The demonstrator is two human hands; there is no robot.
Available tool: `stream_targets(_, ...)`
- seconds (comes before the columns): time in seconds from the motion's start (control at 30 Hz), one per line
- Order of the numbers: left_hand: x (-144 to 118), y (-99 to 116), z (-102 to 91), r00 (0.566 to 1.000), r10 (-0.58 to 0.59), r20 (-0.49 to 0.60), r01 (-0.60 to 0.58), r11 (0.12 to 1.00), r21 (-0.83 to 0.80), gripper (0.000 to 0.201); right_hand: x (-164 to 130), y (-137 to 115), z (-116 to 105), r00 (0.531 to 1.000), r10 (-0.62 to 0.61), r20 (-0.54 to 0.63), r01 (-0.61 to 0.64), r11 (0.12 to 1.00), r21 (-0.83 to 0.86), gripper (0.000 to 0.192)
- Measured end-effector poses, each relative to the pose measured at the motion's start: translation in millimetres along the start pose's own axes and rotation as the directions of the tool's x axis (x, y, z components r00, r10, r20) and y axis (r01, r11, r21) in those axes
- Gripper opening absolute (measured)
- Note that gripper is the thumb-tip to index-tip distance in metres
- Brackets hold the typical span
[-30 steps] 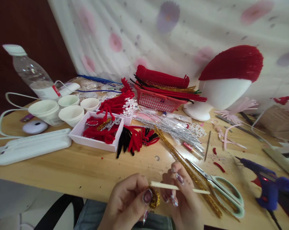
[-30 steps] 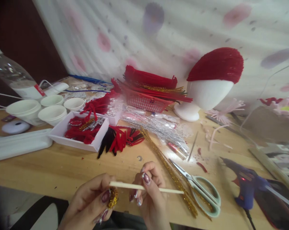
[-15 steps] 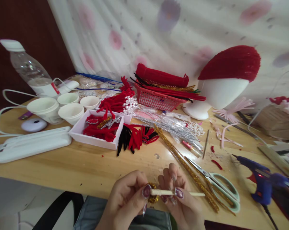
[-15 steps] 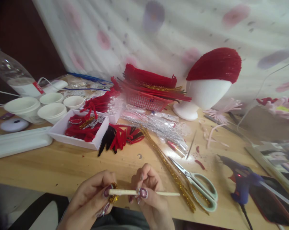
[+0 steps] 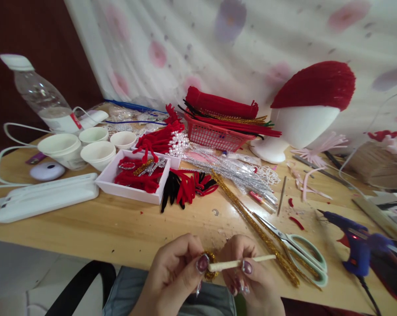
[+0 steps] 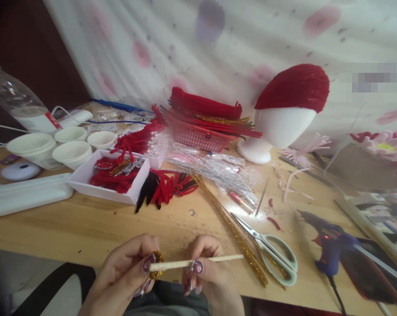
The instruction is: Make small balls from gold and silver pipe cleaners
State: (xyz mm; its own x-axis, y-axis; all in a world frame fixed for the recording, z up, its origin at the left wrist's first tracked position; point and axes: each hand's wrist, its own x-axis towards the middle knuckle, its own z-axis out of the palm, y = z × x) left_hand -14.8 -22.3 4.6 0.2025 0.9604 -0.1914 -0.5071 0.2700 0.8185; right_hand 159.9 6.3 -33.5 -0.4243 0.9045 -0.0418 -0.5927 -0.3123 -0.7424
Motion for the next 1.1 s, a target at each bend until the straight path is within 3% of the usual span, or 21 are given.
stream_targets(0.17, -0.3, 3.4, 4.4, 1.000, 0.003, -0.015, -0.004, 1.000, -0.015, 0.046, 2.7, -6.1, 13.8, 1.000, -0.006, -0.025, 0.007, 0.999, 0.038, 0.019)
stream_targets(0.37, 1.4, 2.1, 6.2, 0.991, -0.106, -0.083, 0.096, 0.988, -0.120, 0.049, -5.0, -11.9, 20.6, 0.997, -0.071, 0.004, 0.070, 0.992, 0.106, 0.016)
stream_targets(0.47, 1.4, 0.6, 5.3, 0.992, -0.098, -0.082, 0.089, 0.990, -0.112, 0.049, -5.7, -18.0, 25.1, 0.989, -0.137, -0.064, 0.141, 0.988, 0.069, 0.013)
stream_targets(0.57, -0.6, 1.6, 6.1, 0.995, -0.046, -0.090, 0.042, 0.998, -0.044, 0.049, -4.0, -22.2, 30.1, 0.969, -0.189, -0.157, 0.184, 0.982, -0.046, 0.011)
stream_targets(0.73, -4.2, 5.8, 9.9, 0.976, 0.128, -0.176, -0.111, 0.989, 0.101, 0.047, -5.2, -18.4, 31.3, 0.958, -0.257, -0.127, 0.244, 0.963, -0.115, 0.013)
stream_targets(1.1, -3.0, 5.0, 8.3, 0.975, 0.117, -0.188, -0.101, 0.991, 0.091, 0.049, -3.9, -4.8, 13.0, 0.996, -0.029, -0.081, 0.030, 0.999, 0.011, 0.011)
